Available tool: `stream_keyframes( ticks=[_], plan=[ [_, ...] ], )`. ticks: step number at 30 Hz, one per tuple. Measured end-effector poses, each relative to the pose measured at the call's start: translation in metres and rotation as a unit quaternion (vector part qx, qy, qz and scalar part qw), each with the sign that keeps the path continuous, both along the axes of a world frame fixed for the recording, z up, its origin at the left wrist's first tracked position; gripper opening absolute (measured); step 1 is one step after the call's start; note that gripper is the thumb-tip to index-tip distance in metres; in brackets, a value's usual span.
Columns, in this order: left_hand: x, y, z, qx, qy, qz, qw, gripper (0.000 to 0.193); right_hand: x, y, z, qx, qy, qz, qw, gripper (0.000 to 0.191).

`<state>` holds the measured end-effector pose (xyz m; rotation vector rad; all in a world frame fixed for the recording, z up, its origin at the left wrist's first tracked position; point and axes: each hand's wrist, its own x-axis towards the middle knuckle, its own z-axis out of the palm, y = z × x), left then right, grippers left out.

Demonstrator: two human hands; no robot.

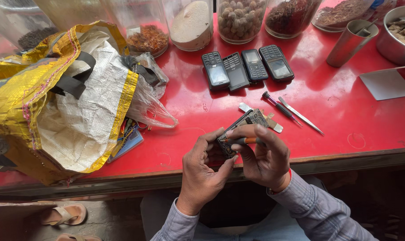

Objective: The person disassembles a feature phone at a red workbench, prying open the housing and working on the internal components by hand. They pick up a screwdriver and use it on the phone's edge, then continue manipulating the opened casing and parts.

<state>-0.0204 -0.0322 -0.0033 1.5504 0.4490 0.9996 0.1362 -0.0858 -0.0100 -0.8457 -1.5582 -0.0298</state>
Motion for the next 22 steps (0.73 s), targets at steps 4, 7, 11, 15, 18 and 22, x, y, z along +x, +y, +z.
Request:
stream_keyframes(
  ticks=[4,7,11,15,18,22],
  plan=[
    [0.0,0.001,-0.009,0.02,0.008,0.015,1.0,0.055,0.006,0.003,0.001,0.033,-0.083,-0.035,0.995,0.062],
    [-0.003,0.0,-0.018,0.041,0.037,0.041,0.998,0.053,-0.003,0.007,-0.001,0.075,-0.097,-0.063,0.99,0.062],
    [0.012,0.012,-0.012,-0.031,0.023,0.028,0.999,0.061,0.0,0.014,0.02,0.077,-0.077,-0.04,0.993,0.058],
    [0.008,0.009,-0.028,-0.078,0.01,0.02,0.997,0.059,-0.004,0.007,0.01,0.058,-0.065,-0.016,0.996,0.058],
    [0.006,0.008,-0.026,-0.016,0.015,0.03,0.999,0.056,-0.003,0.008,0.006,0.026,-0.042,-0.001,0.999,0.059],
    [0.0,0.081,0.005,-0.065,0.014,0.019,0.998,0.057,0.0,0.013,0.002,0.031,-0.077,-0.047,0.995,0.068]
  ],
)
